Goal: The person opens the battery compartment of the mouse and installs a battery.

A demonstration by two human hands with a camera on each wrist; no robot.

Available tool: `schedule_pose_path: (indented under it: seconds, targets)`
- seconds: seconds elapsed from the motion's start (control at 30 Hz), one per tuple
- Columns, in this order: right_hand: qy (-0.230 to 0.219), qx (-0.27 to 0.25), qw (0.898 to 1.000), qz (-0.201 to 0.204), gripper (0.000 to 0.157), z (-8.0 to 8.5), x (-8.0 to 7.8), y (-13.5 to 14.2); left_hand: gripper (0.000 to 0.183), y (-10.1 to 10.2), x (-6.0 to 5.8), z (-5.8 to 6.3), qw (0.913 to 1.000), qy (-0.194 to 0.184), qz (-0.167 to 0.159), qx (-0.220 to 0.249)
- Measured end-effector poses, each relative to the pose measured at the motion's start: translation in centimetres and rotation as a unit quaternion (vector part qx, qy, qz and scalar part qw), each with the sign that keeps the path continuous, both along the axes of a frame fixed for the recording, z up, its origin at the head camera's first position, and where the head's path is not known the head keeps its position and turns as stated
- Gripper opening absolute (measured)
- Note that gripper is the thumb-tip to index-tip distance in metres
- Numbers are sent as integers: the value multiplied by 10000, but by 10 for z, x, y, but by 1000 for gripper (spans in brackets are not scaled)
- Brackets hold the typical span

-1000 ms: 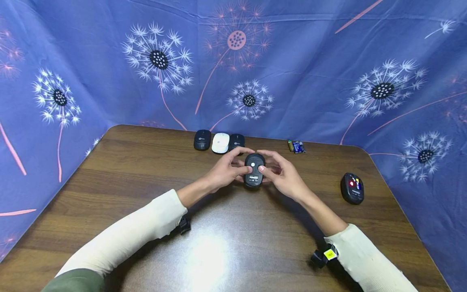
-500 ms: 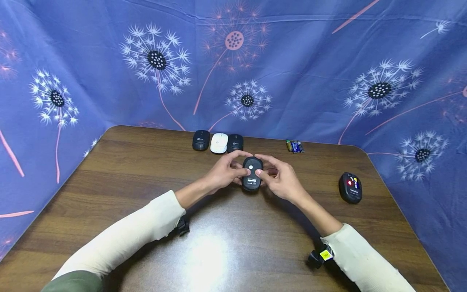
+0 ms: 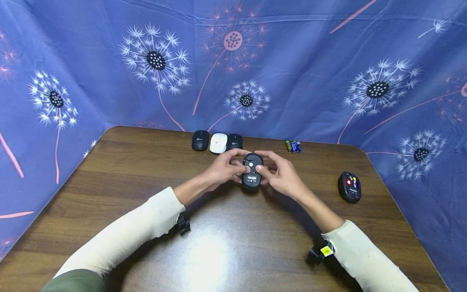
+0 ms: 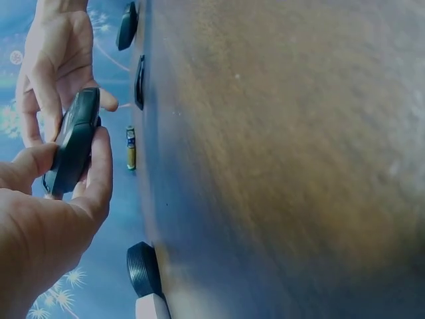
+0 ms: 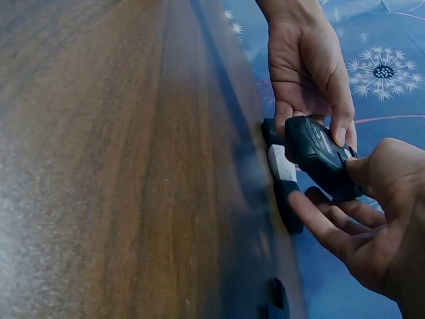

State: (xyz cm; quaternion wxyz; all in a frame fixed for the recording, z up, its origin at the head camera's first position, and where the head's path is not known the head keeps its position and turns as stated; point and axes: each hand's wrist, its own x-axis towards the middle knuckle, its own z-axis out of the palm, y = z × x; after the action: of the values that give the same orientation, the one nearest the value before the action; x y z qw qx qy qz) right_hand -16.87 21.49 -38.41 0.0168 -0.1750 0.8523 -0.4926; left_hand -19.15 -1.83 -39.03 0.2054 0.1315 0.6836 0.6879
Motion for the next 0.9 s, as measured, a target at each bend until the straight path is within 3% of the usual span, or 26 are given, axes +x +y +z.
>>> schedule_pose_path:
  seconds: [0.2, 0.9]
  targets:
    - [340, 433, 9983, -195, 52, 3, -3, -3, 58, -3, -1, 2, 9999, -84, 26, -144]
    - [515, 297, 9974, -412, 49, 0, -6, -7, 63, -6, -5, 0, 9987, -508, 45, 50]
